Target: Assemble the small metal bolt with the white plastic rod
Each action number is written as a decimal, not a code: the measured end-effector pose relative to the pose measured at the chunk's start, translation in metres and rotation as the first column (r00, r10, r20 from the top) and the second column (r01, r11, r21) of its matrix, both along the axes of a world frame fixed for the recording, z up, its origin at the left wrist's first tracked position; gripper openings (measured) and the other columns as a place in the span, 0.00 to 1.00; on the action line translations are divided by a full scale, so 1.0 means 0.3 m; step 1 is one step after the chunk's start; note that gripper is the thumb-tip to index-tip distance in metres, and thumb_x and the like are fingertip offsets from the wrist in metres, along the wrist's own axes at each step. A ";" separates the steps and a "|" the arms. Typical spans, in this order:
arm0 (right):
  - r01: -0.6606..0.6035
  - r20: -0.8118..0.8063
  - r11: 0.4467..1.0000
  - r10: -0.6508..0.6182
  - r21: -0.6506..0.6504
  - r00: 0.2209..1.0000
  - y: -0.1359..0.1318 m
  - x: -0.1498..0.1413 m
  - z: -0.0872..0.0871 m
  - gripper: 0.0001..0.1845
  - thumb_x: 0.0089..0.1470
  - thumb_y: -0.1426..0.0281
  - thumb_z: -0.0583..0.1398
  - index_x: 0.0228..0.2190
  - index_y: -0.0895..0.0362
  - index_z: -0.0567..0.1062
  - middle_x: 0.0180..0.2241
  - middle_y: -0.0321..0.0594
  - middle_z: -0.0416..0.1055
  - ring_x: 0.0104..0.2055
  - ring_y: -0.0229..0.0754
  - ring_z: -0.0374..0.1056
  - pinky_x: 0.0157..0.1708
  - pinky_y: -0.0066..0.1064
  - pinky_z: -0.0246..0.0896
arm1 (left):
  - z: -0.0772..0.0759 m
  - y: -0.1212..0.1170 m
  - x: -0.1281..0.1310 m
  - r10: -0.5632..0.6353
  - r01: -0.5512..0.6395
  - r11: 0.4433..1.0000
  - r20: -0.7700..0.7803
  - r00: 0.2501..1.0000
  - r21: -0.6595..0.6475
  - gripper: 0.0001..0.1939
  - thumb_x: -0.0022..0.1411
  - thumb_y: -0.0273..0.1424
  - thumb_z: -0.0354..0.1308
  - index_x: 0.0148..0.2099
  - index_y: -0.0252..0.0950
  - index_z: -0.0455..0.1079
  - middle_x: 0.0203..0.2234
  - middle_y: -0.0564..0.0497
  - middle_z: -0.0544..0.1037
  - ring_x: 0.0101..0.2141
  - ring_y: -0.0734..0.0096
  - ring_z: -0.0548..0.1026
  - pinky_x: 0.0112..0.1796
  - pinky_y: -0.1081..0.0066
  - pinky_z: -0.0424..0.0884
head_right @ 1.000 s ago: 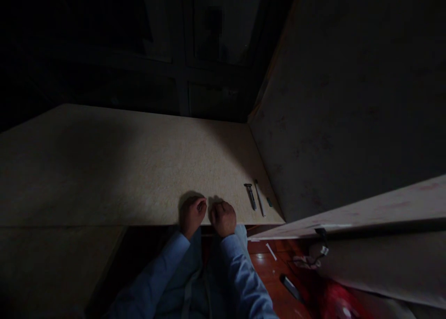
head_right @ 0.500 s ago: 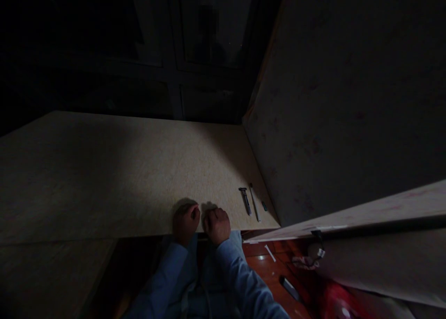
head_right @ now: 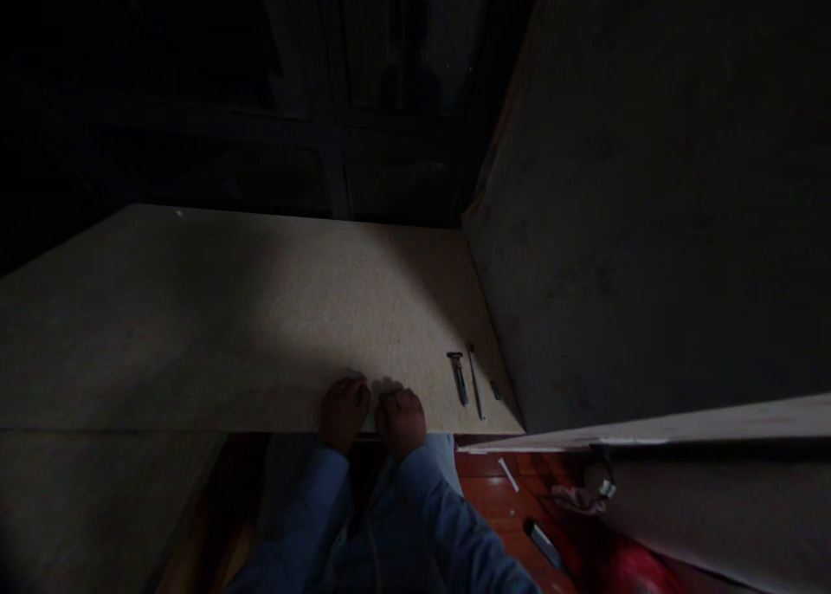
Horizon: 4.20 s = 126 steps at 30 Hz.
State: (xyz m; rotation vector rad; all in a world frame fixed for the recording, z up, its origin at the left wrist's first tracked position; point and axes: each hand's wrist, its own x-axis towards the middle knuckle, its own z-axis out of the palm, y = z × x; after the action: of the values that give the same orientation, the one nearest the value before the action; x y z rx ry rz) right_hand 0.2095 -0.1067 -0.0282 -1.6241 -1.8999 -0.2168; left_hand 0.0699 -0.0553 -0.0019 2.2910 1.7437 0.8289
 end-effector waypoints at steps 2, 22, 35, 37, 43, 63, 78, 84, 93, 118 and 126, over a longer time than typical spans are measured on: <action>-0.011 0.002 1.000 0.011 -0.002 1.000 0.000 -0.001 0.002 0.07 0.57 0.72 0.59 0.33 0.56 0.78 0.28 0.41 0.71 0.34 0.44 0.64 0.37 0.33 0.55 | 0.004 -0.002 0.001 0.009 -0.009 1.000 -0.011 1.000 -0.006 0.12 0.63 0.29 0.54 0.40 0.37 0.79 0.34 0.45 0.83 0.38 0.58 0.78 0.41 0.63 0.72; -0.063 -0.019 0.994 0.062 -0.086 0.998 -0.007 -0.002 0.013 0.07 0.58 0.72 0.59 0.36 0.55 0.79 0.31 0.42 0.75 0.37 0.45 0.66 0.41 0.35 0.54 | -0.003 -0.002 0.004 0.027 -0.027 0.999 0.000 1.000 0.028 0.12 0.64 0.28 0.53 0.39 0.36 0.79 0.33 0.45 0.82 0.37 0.59 0.77 0.40 0.63 0.71; -0.006 0.044 0.999 0.009 -0.048 0.999 0.003 0.002 -0.006 0.06 0.55 0.73 0.59 0.33 0.56 0.78 0.27 0.41 0.74 0.34 0.44 0.65 0.37 0.33 0.52 | -0.004 -0.002 0.002 0.001 -0.002 0.999 0.031 1.000 0.034 0.12 0.63 0.28 0.54 0.39 0.37 0.79 0.35 0.45 0.83 0.38 0.58 0.77 0.41 0.63 0.71; 0.009 0.053 0.999 -0.007 -0.036 0.999 0.003 0.003 -0.004 0.06 0.55 0.72 0.60 0.33 0.56 0.78 0.28 0.41 0.74 0.34 0.44 0.65 0.37 0.33 0.52 | -0.002 -0.002 0.000 -0.004 0.002 0.999 0.043 0.999 0.039 0.11 0.63 0.28 0.54 0.39 0.37 0.79 0.35 0.45 0.83 0.38 0.58 0.77 0.41 0.63 0.70; 0.031 0.066 0.997 -0.026 -0.073 0.997 0.000 0.003 -0.002 0.07 0.54 0.72 0.59 0.34 0.57 0.78 0.28 0.42 0.73 0.35 0.44 0.64 0.36 0.33 0.52 | 0.002 0.000 -0.002 -0.032 0.030 0.999 0.056 0.998 0.039 0.11 0.63 0.29 0.54 0.38 0.38 0.79 0.34 0.45 0.82 0.38 0.57 0.76 0.39 0.63 0.69; 0.077 0.027 0.979 -0.073 -0.191 0.997 0.005 0.004 0.003 0.09 0.53 0.72 0.60 0.37 0.58 0.79 0.31 0.44 0.77 0.37 0.45 0.68 0.39 0.33 0.57 | -0.001 0.007 -0.018 -0.118 0.116 0.993 0.056 0.991 0.033 0.11 0.62 0.28 0.53 0.38 0.37 0.79 0.33 0.44 0.82 0.38 0.57 0.76 0.41 0.62 0.69; -0.077 -0.102 0.951 0.049 -0.299 0.994 -0.023 0.025 0.074 0.14 0.53 0.76 0.61 0.41 0.54 0.81 0.36 0.41 0.80 0.41 0.45 0.72 0.43 0.34 0.65 | -0.008 0.008 -0.052 -0.212 0.210 0.977 0.042 0.976 0.043 0.11 0.62 0.29 0.53 0.38 0.39 0.78 0.35 0.45 0.81 0.39 0.55 0.75 0.42 0.61 0.69; -0.238 -0.362 0.927 0.123 -0.291 0.924 -0.089 0.089 0.149 0.18 0.55 0.79 0.59 0.46 0.54 0.79 0.42 0.43 0.77 0.44 0.42 0.73 0.44 0.32 0.69 | -0.012 0.013 -0.053 -0.215 0.213 0.975 0.036 0.976 0.063 0.12 0.62 0.29 0.53 0.38 0.39 0.78 0.35 0.44 0.81 0.39 0.55 0.75 0.42 0.61 0.70; 0.108 -0.397 0.958 -0.211 -0.266 0.894 -0.147 0.423 0.236 0.18 0.55 0.75 0.56 0.46 0.57 0.77 0.43 0.48 0.77 0.37 0.44 0.74 0.36 0.34 0.70 | -0.021 0.019 -0.046 -0.183 0.179 0.980 0.039 0.982 0.089 0.13 0.64 0.32 0.52 0.37 0.39 0.79 0.36 0.44 0.82 0.39 0.56 0.76 0.43 0.59 0.70; 0.030 -0.547 0.860 -0.350 -0.509 0.761 -0.014 0.475 0.232 0.08 0.47 0.68 0.61 0.31 0.55 0.79 0.31 0.43 0.80 0.34 0.46 0.75 0.33 0.30 0.63 | -0.018 0.014 -0.025 -0.052 0.054 0.998 -0.060 0.997 0.028 0.14 0.63 0.32 0.51 0.39 0.37 0.78 0.36 0.43 0.82 0.39 0.56 0.76 0.43 0.61 0.71; -0.210 -0.915 0.919 -0.262 -0.333 0.307 -0.089 0.344 0.232 0.10 0.45 0.63 0.62 0.30 0.54 0.73 0.25 0.34 0.73 0.26 0.39 0.68 0.26 0.28 0.64 | -0.005 0.009 -0.022 -0.047 0.047 0.999 -0.052 0.998 -0.001 0.14 0.63 0.32 0.51 0.40 0.37 0.79 0.36 0.43 0.82 0.40 0.55 0.77 0.44 0.60 0.70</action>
State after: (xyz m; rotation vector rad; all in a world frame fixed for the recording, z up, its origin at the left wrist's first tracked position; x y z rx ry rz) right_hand 0.3126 -0.1333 0.0414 -1.4353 -0.9190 1.0372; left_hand 0.0633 -0.0524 -0.0034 2.3645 1.7029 0.7687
